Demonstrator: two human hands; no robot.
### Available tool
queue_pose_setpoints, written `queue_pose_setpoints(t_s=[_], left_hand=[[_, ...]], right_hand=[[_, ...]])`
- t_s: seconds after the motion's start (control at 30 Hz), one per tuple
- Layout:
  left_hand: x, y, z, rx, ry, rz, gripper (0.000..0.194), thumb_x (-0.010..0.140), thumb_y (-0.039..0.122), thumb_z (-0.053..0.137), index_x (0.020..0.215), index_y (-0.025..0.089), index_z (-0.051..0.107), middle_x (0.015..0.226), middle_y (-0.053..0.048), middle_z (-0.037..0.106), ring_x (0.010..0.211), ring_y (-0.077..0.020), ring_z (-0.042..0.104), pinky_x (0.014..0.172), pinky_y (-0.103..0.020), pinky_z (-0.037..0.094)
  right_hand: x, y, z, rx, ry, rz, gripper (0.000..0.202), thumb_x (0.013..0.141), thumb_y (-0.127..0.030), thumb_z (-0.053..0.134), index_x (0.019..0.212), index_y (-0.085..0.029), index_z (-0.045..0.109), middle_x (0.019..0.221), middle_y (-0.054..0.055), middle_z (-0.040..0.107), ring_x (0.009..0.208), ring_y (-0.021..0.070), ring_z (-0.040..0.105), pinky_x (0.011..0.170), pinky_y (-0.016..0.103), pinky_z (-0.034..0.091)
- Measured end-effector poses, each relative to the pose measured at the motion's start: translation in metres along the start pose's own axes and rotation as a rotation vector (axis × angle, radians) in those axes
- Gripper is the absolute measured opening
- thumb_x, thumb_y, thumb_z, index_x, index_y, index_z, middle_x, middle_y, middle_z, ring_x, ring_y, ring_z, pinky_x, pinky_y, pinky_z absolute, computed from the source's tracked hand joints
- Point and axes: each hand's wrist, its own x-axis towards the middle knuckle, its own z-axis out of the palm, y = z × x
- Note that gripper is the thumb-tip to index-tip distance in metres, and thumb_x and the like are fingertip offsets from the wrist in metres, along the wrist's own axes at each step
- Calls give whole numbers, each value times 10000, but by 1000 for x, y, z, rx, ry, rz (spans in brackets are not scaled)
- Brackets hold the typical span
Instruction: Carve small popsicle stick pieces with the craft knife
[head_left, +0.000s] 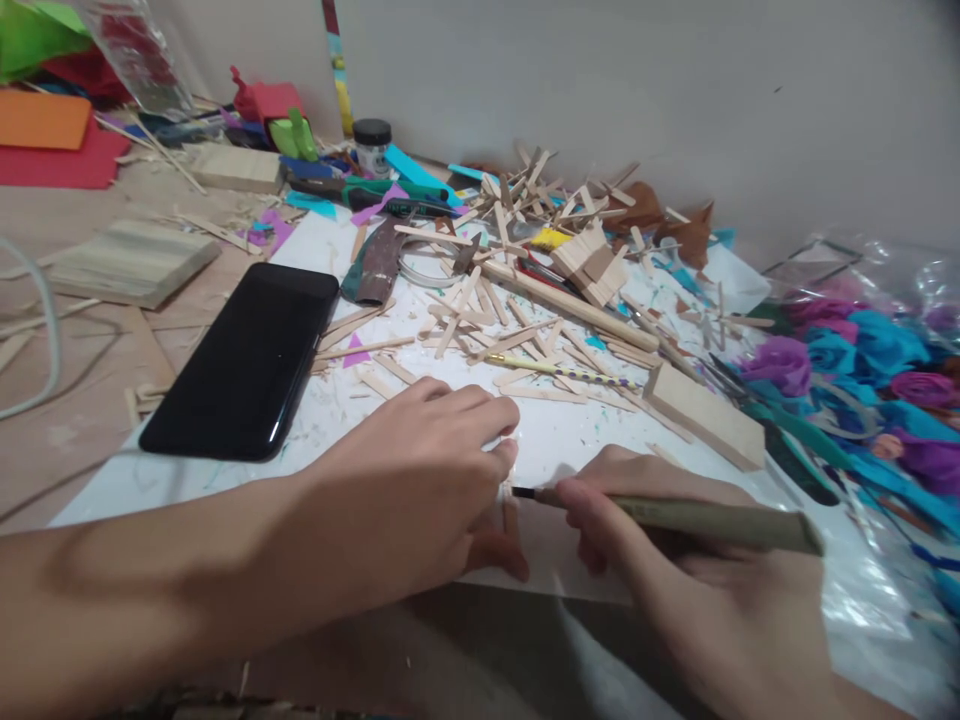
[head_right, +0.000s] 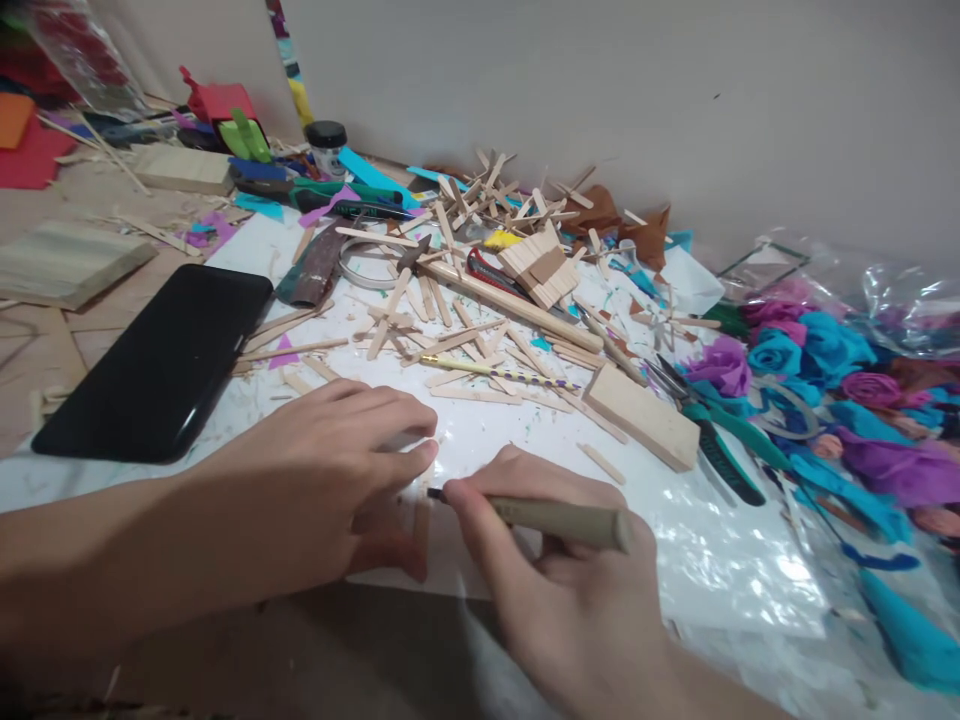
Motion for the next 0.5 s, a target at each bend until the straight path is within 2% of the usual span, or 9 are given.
queue_pose_setpoints(t_s=[0.2,0.3,0.4,0.5], left_hand=[[-1,-3,6,77,52,62,521,911,595,927,1125,141,785,1263,-103,749,1188,-355,695,961,-500,477],[-2,-4,7,85,70,70,552,904,623,923,1134,139,788,1250,-103,753,1182,-359,698,962,-504,479],[-2,-4,7,77,58,69,569,921,639,900,1155,133,788,1265,-111,751,1184,-366,700,963,-511,482],[-2,-4,6,72,42,67,594,959,674,845,1180,126,788,1284,-124,749,1194,-370,702,963,-512,481]], right_hand=[[4,3,2,191,-22,177,376,985,-441,805,659,-256,771,531,-12,693,448,143,622,438,233,482],[7,8,-4,174,-31,209,327,944,-455,846,687,-255,814,562,6,729,467,145,638,432,221,480],[9,13,-16,146,-31,213,225,883,-499,905,819,-283,901,728,46,829,603,178,726,499,225,537],[9,15,-31,127,3,211,291,912,-599,881,958,-313,915,649,13,738,542,147,630,438,215,445]])
